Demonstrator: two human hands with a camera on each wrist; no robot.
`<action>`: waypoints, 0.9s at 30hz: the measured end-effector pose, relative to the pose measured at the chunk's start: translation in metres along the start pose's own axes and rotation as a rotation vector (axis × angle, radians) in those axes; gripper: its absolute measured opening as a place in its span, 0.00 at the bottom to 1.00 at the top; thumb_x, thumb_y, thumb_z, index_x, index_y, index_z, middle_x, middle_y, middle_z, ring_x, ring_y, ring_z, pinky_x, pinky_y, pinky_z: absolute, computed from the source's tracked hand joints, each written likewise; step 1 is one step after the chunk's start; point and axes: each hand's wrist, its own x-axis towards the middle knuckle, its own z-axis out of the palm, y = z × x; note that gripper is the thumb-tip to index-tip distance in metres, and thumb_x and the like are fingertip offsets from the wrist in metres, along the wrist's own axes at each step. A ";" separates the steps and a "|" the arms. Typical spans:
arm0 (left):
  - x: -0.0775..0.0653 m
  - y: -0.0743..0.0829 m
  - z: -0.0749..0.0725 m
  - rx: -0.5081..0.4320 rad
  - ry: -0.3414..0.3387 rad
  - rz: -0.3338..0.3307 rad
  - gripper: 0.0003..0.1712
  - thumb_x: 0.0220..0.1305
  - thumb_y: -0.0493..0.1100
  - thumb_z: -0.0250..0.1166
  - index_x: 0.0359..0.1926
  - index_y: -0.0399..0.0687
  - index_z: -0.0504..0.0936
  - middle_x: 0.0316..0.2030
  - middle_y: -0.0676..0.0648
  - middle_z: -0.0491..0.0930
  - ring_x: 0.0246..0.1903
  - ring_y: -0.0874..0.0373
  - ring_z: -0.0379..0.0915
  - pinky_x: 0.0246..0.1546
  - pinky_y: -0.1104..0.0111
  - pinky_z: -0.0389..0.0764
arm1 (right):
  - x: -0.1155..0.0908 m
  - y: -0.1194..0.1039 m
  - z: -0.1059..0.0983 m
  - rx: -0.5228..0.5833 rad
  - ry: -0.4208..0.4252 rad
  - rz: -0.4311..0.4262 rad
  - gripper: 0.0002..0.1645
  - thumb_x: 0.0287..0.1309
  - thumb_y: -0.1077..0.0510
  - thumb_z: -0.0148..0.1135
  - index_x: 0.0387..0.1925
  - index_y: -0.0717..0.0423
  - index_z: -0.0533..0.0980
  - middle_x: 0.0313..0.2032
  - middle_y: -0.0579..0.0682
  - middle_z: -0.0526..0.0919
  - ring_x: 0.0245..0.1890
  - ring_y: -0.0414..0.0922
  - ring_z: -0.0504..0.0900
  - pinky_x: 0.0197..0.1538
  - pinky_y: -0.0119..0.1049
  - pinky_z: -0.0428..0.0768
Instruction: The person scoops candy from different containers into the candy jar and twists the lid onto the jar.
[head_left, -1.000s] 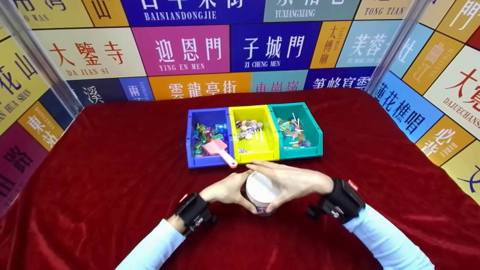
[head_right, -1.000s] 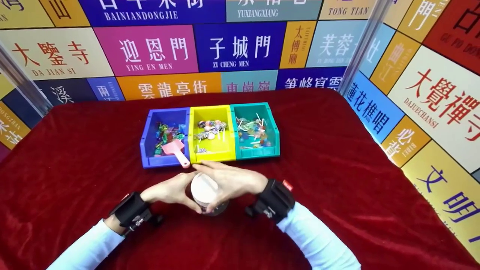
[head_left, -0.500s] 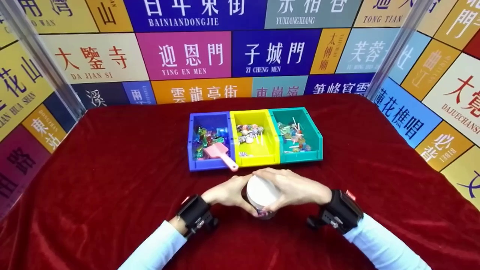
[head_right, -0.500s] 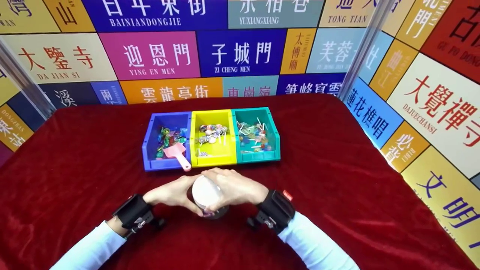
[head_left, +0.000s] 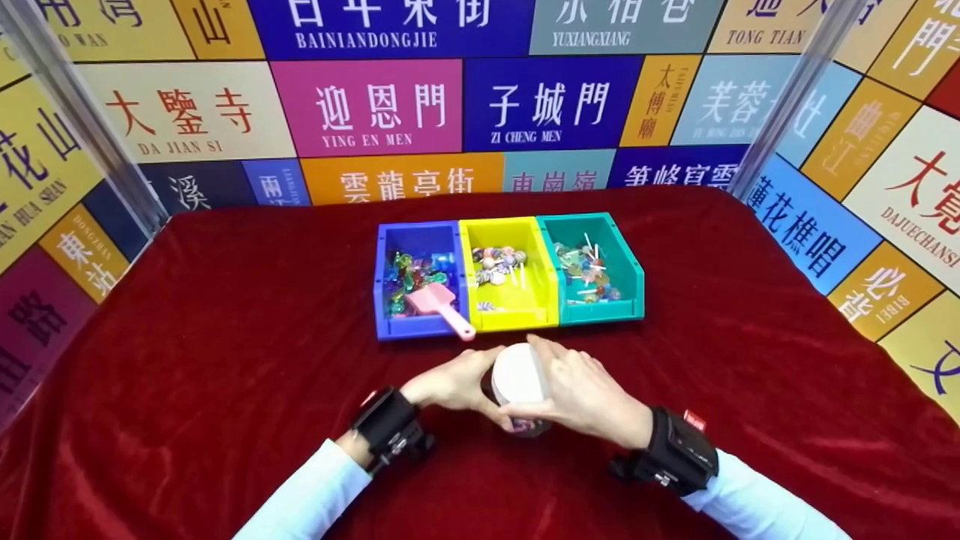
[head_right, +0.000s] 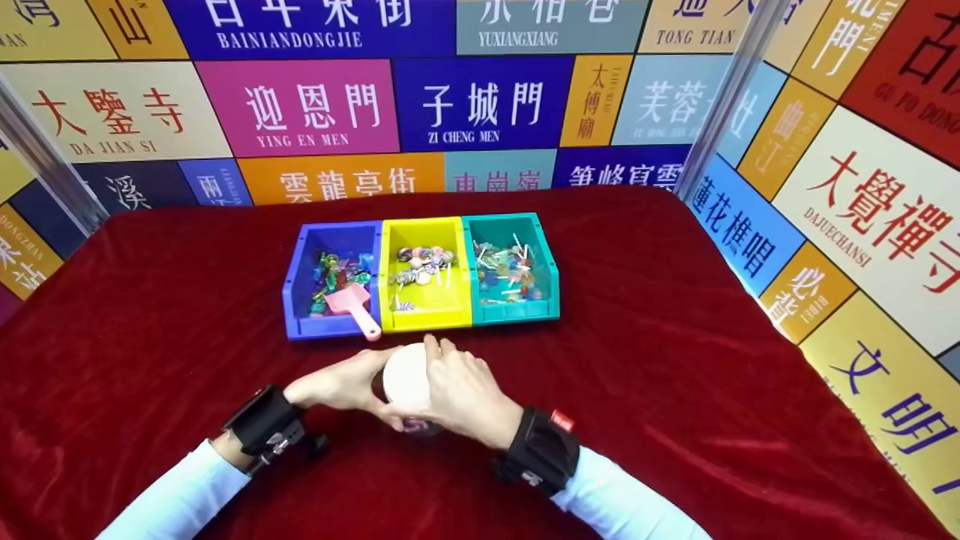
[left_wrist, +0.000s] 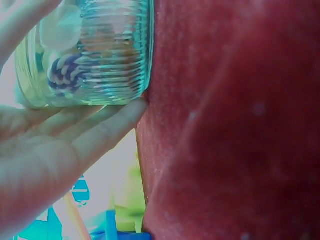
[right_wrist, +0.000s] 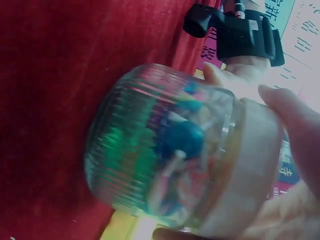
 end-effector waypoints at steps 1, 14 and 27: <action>0.000 0.000 0.000 0.000 0.000 0.007 0.48 0.34 0.51 0.76 0.58 0.44 0.66 0.46 0.48 0.74 0.44 0.57 0.68 0.50 0.69 0.69 | 0.000 0.001 -0.003 0.031 -0.051 0.005 0.59 0.35 0.25 0.58 0.58 0.65 0.62 0.51 0.59 0.72 0.41 0.51 0.76 0.42 0.43 0.77; 0.001 0.000 0.001 -0.001 -0.012 0.005 0.47 0.34 0.52 0.75 0.56 0.42 0.65 0.47 0.48 0.74 0.45 0.59 0.69 0.50 0.71 0.68 | 0.028 0.038 -0.017 0.303 -0.444 -0.379 0.54 0.39 0.42 0.68 0.66 0.53 0.54 0.65 0.50 0.56 0.63 0.45 0.56 0.62 0.44 0.60; 0.000 -0.002 0.001 0.005 0.007 0.030 0.46 0.34 0.51 0.76 0.57 0.45 0.67 0.43 0.49 0.74 0.42 0.57 0.68 0.47 0.70 0.70 | 0.005 0.004 -0.004 -0.044 -0.035 -0.058 0.54 0.33 0.23 0.56 0.51 0.62 0.68 0.37 0.54 0.78 0.30 0.47 0.76 0.28 0.38 0.76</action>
